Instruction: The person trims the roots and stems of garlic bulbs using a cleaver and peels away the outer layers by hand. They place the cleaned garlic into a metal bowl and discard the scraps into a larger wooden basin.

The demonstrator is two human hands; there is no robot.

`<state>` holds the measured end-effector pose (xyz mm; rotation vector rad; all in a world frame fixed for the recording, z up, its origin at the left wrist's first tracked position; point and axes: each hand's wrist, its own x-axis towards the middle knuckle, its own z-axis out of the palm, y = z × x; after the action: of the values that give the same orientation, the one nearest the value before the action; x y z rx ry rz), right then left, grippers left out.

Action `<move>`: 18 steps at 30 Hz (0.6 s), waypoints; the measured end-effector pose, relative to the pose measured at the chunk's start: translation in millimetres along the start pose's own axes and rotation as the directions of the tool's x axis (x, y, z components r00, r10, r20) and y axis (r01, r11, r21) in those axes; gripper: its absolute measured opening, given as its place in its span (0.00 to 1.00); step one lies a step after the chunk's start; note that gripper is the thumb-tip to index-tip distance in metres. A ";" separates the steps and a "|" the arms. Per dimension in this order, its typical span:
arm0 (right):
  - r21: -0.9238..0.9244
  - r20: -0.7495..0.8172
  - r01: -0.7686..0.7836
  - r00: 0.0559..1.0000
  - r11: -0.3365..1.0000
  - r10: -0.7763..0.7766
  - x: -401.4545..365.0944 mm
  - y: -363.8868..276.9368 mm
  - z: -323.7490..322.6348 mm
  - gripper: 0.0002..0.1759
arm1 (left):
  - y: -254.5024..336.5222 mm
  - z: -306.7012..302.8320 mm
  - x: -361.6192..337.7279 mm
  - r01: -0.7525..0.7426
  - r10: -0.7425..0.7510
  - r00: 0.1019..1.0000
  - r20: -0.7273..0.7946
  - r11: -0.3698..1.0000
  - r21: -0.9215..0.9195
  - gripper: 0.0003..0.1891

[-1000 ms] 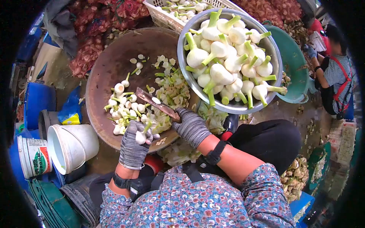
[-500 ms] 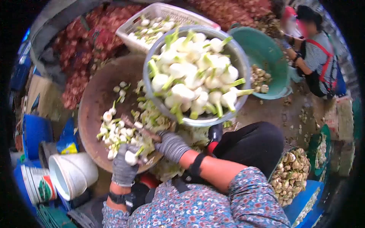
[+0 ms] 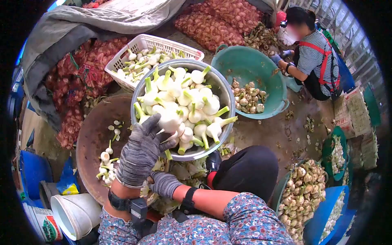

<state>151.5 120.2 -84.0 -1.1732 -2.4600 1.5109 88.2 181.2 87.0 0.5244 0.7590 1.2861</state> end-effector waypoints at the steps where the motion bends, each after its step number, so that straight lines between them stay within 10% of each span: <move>1: 0.025 -0.077 0.071 0.995 0.997 -0.069 10.2 21.9 26.6 0.21 | -2.4 -2.9 1.3 -0.031 0.030 1.000 0.003 0.999 0.044 0.32; 12: -0.024 -0.025 -0.079 0.997 0.997 0.079 -2.3 -7.6 -15.8 0.21 | 75.5 -239.7 -78.6 -0.322 0.445 0.754 -0.483 0.891 0.320 0.17; 18: -0.091 -0.005 -0.150 0.989 0.984 0.151 13.8 -13.1 -24.2 0.19 | 51.2 -443.7 -122.5 0.188 0.208 0.387 -0.898 0.936 0.298 0.17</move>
<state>143.3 143.7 -65.8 -1.4033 -2.5180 1.4473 -290.9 45.4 -141.6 -0.0016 2.0030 1.4184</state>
